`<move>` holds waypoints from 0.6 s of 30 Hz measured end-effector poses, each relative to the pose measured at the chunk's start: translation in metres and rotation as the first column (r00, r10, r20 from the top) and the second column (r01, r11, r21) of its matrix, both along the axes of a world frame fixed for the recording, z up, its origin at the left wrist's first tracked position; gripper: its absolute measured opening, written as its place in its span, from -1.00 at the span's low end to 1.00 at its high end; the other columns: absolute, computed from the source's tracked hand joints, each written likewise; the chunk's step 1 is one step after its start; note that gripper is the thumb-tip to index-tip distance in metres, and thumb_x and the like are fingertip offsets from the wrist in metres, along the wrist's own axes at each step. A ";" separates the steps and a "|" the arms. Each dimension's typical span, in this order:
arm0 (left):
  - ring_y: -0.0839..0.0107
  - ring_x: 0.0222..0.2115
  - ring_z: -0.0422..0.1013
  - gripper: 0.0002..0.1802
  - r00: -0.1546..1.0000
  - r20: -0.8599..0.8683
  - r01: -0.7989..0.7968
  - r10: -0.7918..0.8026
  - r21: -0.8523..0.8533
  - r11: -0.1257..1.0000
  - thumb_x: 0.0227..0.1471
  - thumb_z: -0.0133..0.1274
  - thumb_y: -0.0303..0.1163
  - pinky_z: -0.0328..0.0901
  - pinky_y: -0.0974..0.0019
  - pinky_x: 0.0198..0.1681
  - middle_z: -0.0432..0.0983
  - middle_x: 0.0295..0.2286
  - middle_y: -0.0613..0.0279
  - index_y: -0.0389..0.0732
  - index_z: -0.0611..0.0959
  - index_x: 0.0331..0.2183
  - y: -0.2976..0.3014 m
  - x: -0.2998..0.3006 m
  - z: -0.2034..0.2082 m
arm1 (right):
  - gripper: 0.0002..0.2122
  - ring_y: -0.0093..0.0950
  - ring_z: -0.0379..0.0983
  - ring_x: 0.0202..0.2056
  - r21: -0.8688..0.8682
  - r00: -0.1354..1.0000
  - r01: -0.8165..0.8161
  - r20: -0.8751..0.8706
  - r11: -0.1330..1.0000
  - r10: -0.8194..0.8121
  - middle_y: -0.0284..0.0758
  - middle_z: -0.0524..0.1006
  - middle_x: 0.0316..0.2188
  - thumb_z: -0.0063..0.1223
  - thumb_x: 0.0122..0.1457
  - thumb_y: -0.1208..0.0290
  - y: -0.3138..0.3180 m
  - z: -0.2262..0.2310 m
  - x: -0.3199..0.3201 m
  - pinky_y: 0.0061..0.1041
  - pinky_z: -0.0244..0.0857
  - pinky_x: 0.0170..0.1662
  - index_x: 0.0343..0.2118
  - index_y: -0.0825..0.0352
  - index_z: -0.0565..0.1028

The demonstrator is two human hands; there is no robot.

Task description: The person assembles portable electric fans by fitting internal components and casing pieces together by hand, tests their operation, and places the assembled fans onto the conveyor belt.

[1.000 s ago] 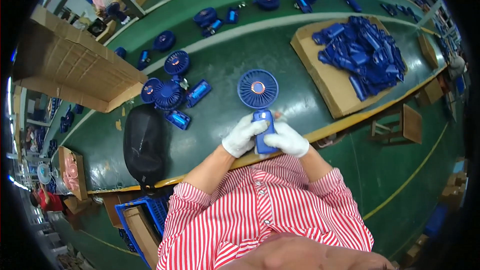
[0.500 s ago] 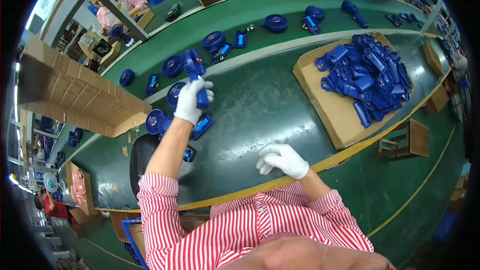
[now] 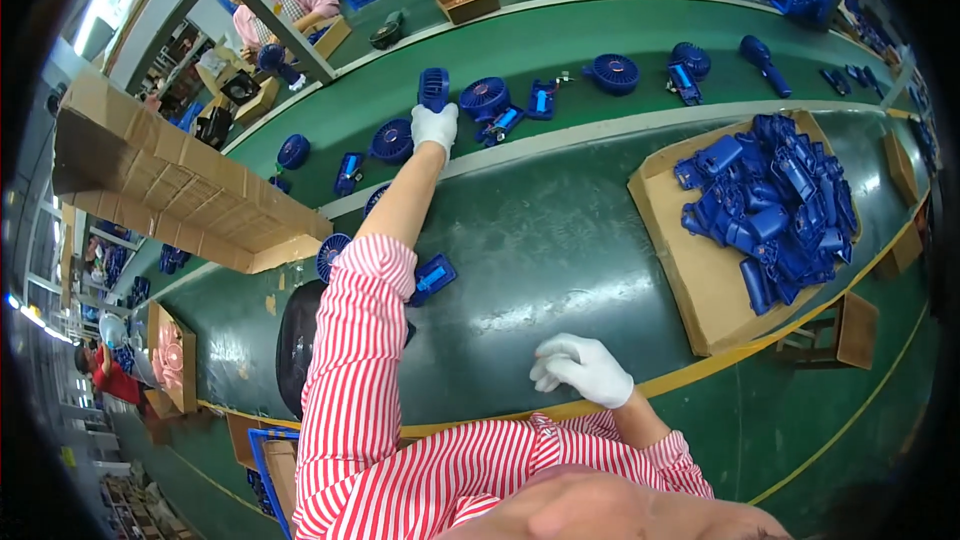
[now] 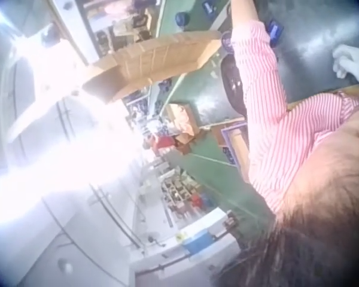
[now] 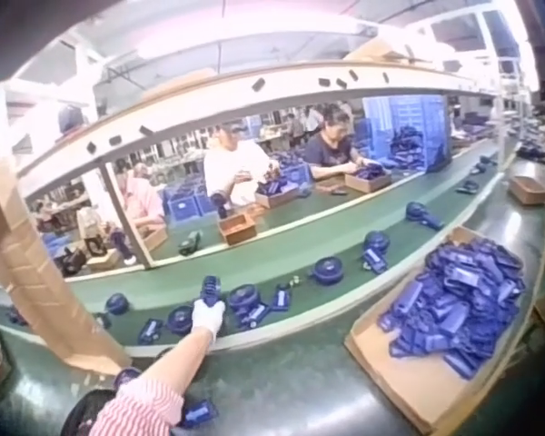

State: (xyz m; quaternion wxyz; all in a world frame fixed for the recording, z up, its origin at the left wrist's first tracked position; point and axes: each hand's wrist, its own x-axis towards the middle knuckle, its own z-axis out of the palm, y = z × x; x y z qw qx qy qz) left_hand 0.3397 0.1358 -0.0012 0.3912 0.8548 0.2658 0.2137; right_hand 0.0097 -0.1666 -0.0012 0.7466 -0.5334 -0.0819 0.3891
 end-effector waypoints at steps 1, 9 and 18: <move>0.05 -0.33 0.52 -0.51 0.999 -0.024 -0.022 0.023 0.058 0.998 -0.12 0.11 -0.15 0.39 0.15 -0.25 0.56 -0.32 -0.11 -0.33 0.56 -0.21 -0.001 0.010 -0.003 | -0.77 -0.35 0.56 -0.34 0.002 1.000 -0.001 -0.002 1.000 0.001 -0.07 0.56 -0.33 -0.14 0.20 0.56 0.000 0.000 0.000 -0.44 0.47 -0.25 -0.12 0.54 0.39; -0.04 0.03 0.25 -0.33 0.964 -0.171 0.266 -0.204 0.622 0.737 -0.07 0.04 0.05 0.14 -0.04 0.08 0.41 -0.07 -0.08 -0.26 0.48 -0.05 -0.093 0.012 0.033 | -0.78 -0.37 0.56 -0.32 -0.010 1.000 -0.009 0.022 1.000 0.009 -0.09 0.56 -0.31 -0.14 0.22 0.55 -0.006 -0.001 0.000 -0.46 0.47 -0.23 -0.10 0.52 0.39; 0.00 0.07 0.20 -0.12 0.961 -0.192 0.270 -0.201 0.483 0.833 -0.27 0.21 0.03 0.05 -0.02 0.14 0.33 -0.07 -0.12 -0.27 0.35 0.04 -0.140 -0.015 0.042 | -0.77 -0.38 0.56 -0.34 0.004 0.999 0.021 0.033 1.000 -0.021 -0.10 0.57 -0.32 -0.13 0.21 0.56 -0.003 -0.003 0.000 -0.45 0.46 -0.25 -0.10 0.53 0.39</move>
